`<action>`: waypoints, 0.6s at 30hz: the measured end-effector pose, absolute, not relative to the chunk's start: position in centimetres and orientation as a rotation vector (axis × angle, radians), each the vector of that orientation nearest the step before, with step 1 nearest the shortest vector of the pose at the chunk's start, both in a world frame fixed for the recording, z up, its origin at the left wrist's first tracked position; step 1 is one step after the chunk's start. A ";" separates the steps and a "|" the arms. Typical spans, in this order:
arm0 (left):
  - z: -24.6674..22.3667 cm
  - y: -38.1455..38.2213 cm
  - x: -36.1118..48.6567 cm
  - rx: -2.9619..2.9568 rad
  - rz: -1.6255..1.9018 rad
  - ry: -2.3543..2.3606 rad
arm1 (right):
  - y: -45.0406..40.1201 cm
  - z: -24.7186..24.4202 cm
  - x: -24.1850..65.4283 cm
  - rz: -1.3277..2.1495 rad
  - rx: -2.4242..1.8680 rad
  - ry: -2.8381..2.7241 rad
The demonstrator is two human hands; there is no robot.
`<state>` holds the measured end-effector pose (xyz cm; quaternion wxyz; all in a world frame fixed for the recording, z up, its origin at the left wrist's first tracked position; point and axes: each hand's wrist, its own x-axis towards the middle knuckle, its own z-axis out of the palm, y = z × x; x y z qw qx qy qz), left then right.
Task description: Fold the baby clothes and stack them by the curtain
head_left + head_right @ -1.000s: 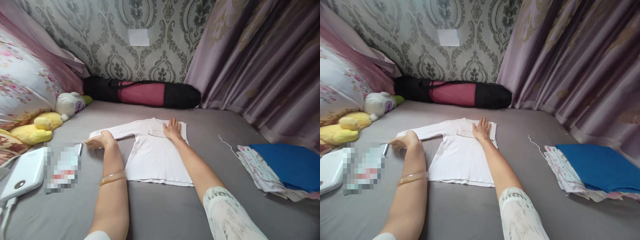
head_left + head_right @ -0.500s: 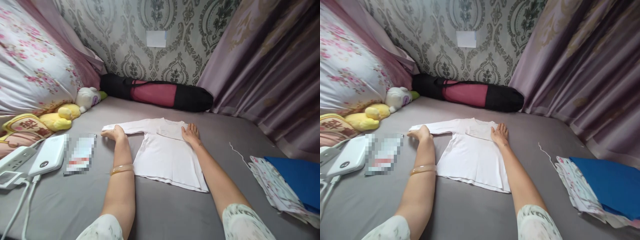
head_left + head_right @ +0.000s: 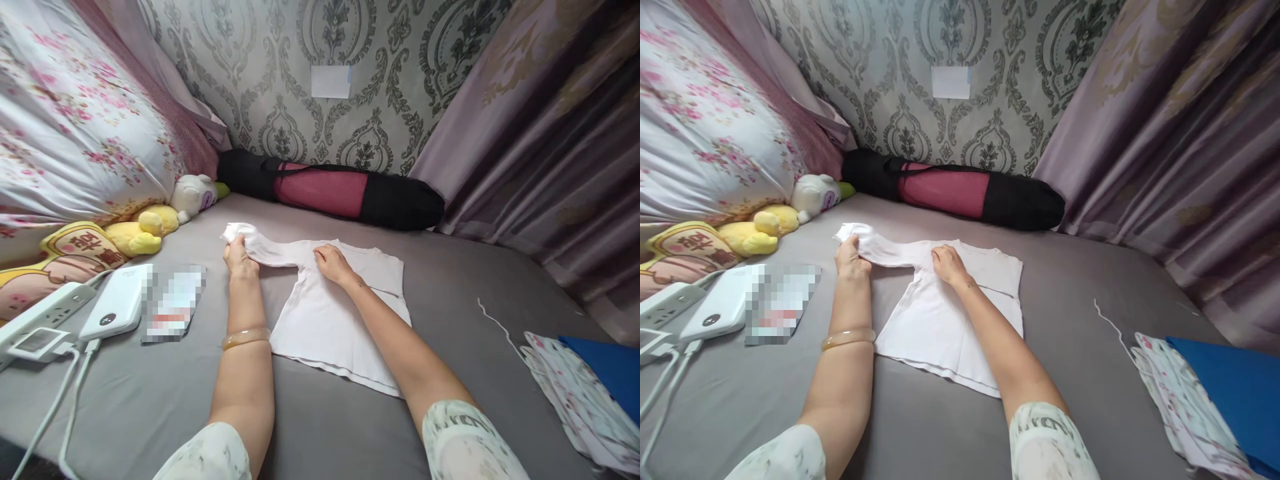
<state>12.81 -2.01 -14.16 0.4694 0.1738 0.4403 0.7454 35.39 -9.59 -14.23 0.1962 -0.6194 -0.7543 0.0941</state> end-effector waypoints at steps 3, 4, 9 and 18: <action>-12.8 -1.9 12.9 0.193 1.832 0.982 | -9.0 -13.7 33.6 0.359 -1.838 -2.114; -12.4 -1.9 12.8 0.186 1.810 0.928 | -9.0 -13.4 33.3 0.384 -1.891 -2.115; -11.2 -2.4 12.9 0.113 1.690 0.775 | -9.1 -11.7 32.9 0.521 -2.031 -2.233; -8.8 -3.7 14.9 0.337 1.724 0.635 | -7.0 -10.1 31.8 0.821 -2.235 -2.144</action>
